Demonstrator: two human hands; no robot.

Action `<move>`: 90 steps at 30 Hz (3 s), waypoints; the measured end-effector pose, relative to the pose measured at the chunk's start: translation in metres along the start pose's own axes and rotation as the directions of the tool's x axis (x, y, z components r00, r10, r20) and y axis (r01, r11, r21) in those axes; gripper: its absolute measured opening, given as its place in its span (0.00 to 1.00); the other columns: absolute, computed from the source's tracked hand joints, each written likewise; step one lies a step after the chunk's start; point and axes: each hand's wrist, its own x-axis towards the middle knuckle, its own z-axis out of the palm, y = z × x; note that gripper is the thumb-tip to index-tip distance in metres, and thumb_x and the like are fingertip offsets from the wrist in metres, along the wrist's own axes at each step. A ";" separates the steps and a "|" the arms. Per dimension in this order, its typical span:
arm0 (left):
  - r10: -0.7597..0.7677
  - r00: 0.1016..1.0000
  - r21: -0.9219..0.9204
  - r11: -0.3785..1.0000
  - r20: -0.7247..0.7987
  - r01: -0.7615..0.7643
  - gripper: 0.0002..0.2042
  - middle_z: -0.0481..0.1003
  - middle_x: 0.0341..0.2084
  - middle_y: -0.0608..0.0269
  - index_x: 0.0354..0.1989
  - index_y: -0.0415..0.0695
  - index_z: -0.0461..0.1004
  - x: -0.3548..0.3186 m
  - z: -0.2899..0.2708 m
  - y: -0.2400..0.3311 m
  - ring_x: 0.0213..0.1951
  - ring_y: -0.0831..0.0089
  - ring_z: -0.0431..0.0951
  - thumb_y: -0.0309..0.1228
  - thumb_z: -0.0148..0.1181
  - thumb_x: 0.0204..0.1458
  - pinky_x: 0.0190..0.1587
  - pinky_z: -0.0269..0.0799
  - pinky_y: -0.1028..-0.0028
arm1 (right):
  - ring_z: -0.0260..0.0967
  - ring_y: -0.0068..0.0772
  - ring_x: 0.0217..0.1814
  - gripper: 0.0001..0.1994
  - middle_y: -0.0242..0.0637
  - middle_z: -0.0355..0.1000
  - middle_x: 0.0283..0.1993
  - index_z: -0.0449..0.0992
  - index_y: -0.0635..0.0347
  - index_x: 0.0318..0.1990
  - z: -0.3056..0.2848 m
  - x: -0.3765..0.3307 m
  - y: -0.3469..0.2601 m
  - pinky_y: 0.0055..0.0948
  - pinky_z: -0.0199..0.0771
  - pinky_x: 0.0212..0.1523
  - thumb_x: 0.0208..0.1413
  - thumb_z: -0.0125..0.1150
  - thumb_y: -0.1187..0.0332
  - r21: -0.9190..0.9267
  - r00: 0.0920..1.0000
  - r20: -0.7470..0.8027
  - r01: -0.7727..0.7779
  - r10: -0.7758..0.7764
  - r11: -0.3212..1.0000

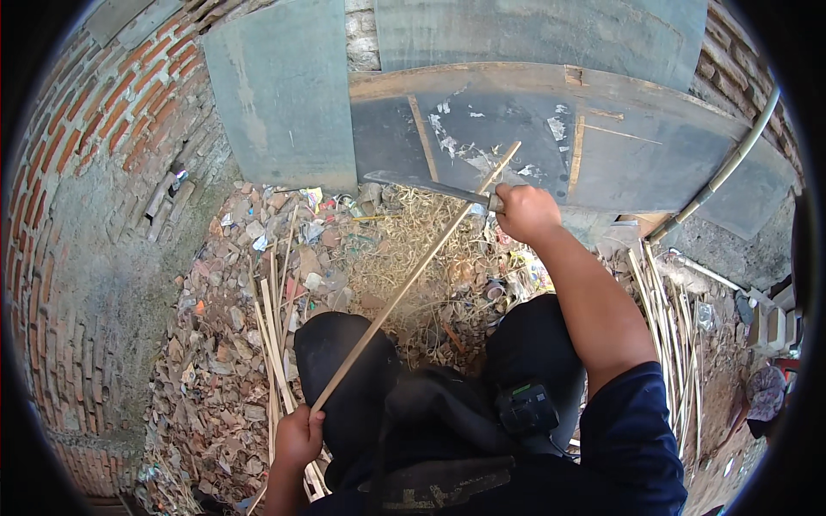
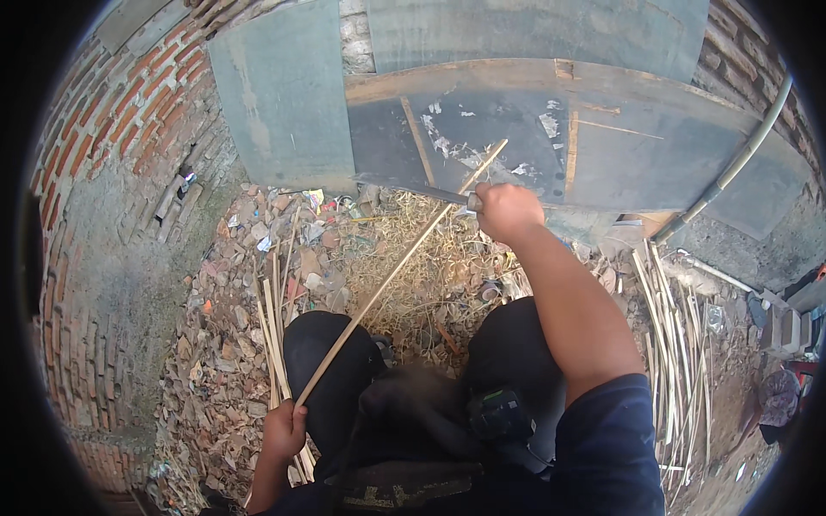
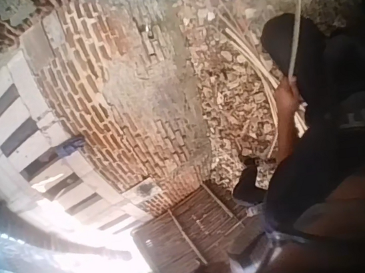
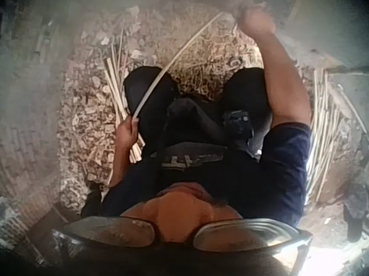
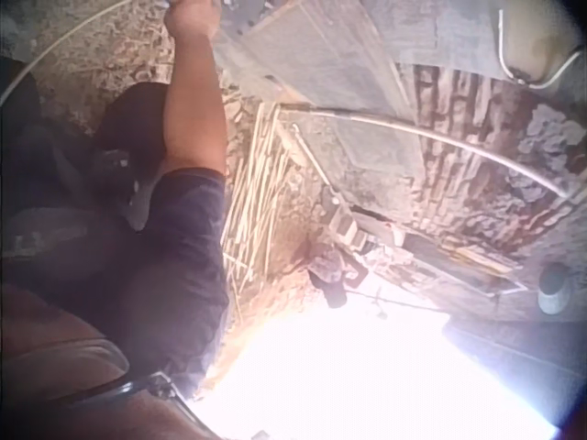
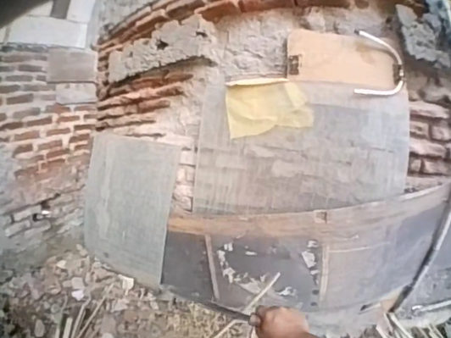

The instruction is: The person holds a bamboo stick with one hand and shaves it along its length using a knife.

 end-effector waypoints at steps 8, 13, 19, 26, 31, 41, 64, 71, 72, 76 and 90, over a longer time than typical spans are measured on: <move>0.003 0.998 -0.204 0.979 0.067 0.010 0.20 0.67 0.15 0.43 0.25 0.38 0.65 0.000 0.002 -0.013 0.19 0.42 0.70 0.40 0.51 0.67 0.23 0.64 0.57 | 0.79 0.52 0.39 0.12 0.46 0.79 0.33 0.77 0.55 0.41 -0.031 -0.014 -0.049 0.48 0.79 0.42 0.46 0.63 0.66 0.082 0.942 0.045 0.329 -0.333 0.941; 0.023 0.998 -0.168 0.986 0.059 -0.013 0.23 0.65 0.14 0.52 0.24 0.38 0.65 0.002 -0.001 -0.007 0.18 0.63 0.67 0.44 0.47 0.68 0.24 0.63 0.63 | 0.79 0.51 0.40 0.14 0.47 0.79 0.33 0.77 0.57 0.44 -0.011 -0.004 -0.019 0.49 0.79 0.43 0.48 0.62 0.66 0.089 0.993 0.054 0.100 -0.105 0.991; 0.007 0.998 -0.143 0.990 0.058 0.001 0.23 0.66 0.14 0.48 0.25 0.38 0.66 -0.002 -0.001 -0.019 0.18 0.53 0.69 0.43 0.48 0.68 0.24 0.64 0.60 | 0.79 0.52 0.38 0.12 0.47 0.79 0.34 0.78 0.54 0.43 -0.015 -0.006 -0.052 0.48 0.79 0.42 0.50 0.61 0.66 0.040 0.942 0.162 0.292 -0.295 0.955; 0.018 0.994 -0.141 0.990 0.104 -0.003 0.22 0.68 0.14 0.46 0.25 0.38 0.67 0.004 -0.007 -0.012 0.19 0.46 0.72 0.44 0.49 0.67 0.24 0.65 0.58 | 0.78 0.55 0.42 0.15 0.51 0.79 0.36 0.77 0.57 0.45 0.001 0.003 0.004 0.50 0.79 0.46 0.50 0.61 0.64 0.129 0.994 0.076 -0.090 0.081 0.988; -0.013 0.993 -0.197 0.980 0.118 0.037 0.22 0.69 0.15 0.45 0.26 0.38 0.68 -0.001 -0.004 -0.018 0.20 0.45 0.73 0.44 0.48 0.68 0.25 0.67 0.58 | 0.78 0.54 0.41 0.13 0.47 0.79 0.33 0.76 0.55 0.43 -0.017 -0.010 -0.038 0.51 0.79 0.43 0.48 0.62 0.64 0.121 0.968 0.163 0.171 -0.190 0.978; -0.050 0.991 -0.129 0.989 0.125 0.066 0.21 0.71 0.17 0.42 0.28 0.37 0.69 0.009 -0.009 -0.005 0.23 0.40 0.74 0.43 0.49 0.67 0.26 0.68 0.56 | 0.80 0.48 0.41 0.11 0.44 0.80 0.36 0.77 0.54 0.42 -0.005 0.005 -0.038 0.45 0.80 0.44 0.52 0.61 0.65 -0.041 0.977 0.190 0.110 -0.100 0.993; 0.030 0.999 -0.107 0.994 0.018 -0.028 0.20 0.69 0.16 0.40 0.25 0.38 0.66 0.008 0.004 -0.005 0.22 0.38 0.72 0.40 0.49 0.67 0.25 0.65 0.54 | 0.78 0.56 0.38 0.10 0.48 0.79 0.35 0.76 0.54 0.40 0.003 0.011 -0.009 0.51 0.79 0.40 0.49 0.63 0.66 0.140 0.998 -0.030 -0.044 0.049 0.989; 0.017 0.998 -0.162 0.987 0.060 -0.007 0.21 0.68 0.15 0.43 0.24 0.38 0.66 -0.005 -0.005 -0.009 0.20 0.42 0.72 0.41 0.48 0.67 0.24 0.65 0.56 | 0.78 0.52 0.38 0.10 0.45 0.78 0.33 0.76 0.55 0.39 -0.014 -0.002 -0.029 0.49 0.79 0.41 0.47 0.63 0.67 0.047 0.974 -0.066 0.218 -0.215 0.975; 0.016 0.998 -0.161 0.987 0.061 -0.006 0.21 0.68 0.15 0.43 0.24 0.38 0.66 -0.008 -0.007 -0.008 0.20 0.42 0.72 0.41 0.48 0.67 0.24 0.65 0.56 | 0.78 0.52 0.38 0.10 0.45 0.78 0.32 0.76 0.54 0.38 -0.015 -0.003 -0.032 0.49 0.79 0.41 0.47 0.63 0.67 0.019 0.940 -0.066 0.335 -0.333 0.942; -0.004 0.997 -0.137 0.990 0.083 0.015 0.22 0.68 0.14 0.46 0.25 0.38 0.67 -0.020 -0.010 -0.010 0.18 0.47 0.71 0.42 0.48 0.68 0.24 0.65 0.58 | 0.79 0.52 0.38 0.10 0.44 0.79 0.33 0.77 0.53 0.40 -0.006 0.003 -0.004 0.49 0.79 0.42 0.49 0.62 0.66 0.034 0.998 -0.007 0.056 -0.056 0.998; 0.001 0.998 -0.157 0.988 0.060 0.008 0.21 0.68 0.14 0.45 0.25 0.38 0.66 -0.020 -0.001 -0.013 0.19 0.46 0.71 0.41 0.50 0.67 0.23 0.64 0.59 | 0.77 0.55 0.39 0.11 0.48 0.78 0.33 0.77 0.56 0.38 0.004 0.002 0.003 0.50 0.78 0.43 0.45 0.63 0.66 0.168 0.994 0.067 0.068 -0.081 0.983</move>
